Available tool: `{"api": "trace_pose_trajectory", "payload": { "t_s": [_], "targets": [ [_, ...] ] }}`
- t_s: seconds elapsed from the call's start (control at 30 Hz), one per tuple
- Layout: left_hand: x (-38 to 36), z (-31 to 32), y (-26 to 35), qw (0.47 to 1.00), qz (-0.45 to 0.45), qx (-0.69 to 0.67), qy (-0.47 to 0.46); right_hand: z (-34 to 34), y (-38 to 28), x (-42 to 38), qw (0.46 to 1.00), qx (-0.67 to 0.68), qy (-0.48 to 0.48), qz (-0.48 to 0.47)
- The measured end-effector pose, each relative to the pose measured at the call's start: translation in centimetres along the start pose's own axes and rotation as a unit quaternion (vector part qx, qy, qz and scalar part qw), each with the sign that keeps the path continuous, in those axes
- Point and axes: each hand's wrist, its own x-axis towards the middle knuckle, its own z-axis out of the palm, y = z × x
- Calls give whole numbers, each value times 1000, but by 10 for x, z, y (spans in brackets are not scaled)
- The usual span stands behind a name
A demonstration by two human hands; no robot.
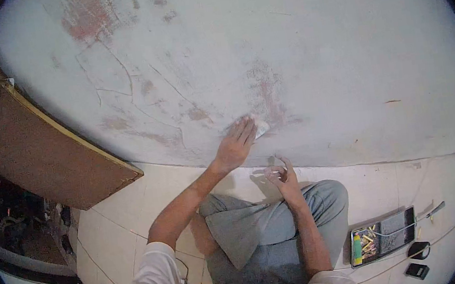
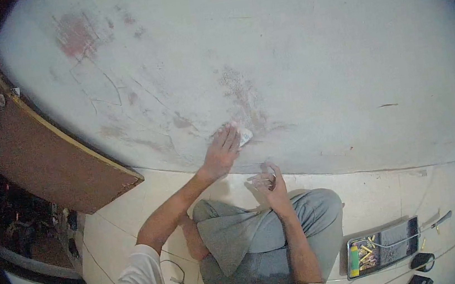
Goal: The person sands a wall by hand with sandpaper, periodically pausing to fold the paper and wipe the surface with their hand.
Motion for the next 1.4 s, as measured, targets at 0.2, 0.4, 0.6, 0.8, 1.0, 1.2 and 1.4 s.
{"api": "trace_pose_trajectory", "payload": {
  "t_s": [0.2, 0.4, 0.6, 0.8, 1.0, 1.2, 1.4],
  "targets": [
    [69, -37, -1, 983, -126, 24, 130, -1, 9, 2, 996, -83, -14, -2],
    [108, -57, -11, 972, -97, 25, 213, 2, 7, 0, 997, -60, 39, 30],
    [-2, 23, 42, 983, -146, -77, 85, -1, 2, -2, 995, -91, 28, 5],
    [84, -28, 14, 971, -135, -38, 195, -4, 14, 1, 988, -144, 46, 15],
    [118, -57, 4, 963, -132, -33, 233, -2, 12, -1, 988, -148, 42, 17],
    [7, 31, 60, 969, -193, -114, 102, -4, 7, 0, 980, -192, 42, -20],
    [108, -44, 16, 966, -129, -45, 221, -6, 19, 1, 984, -174, 36, 8]
  ]
}}
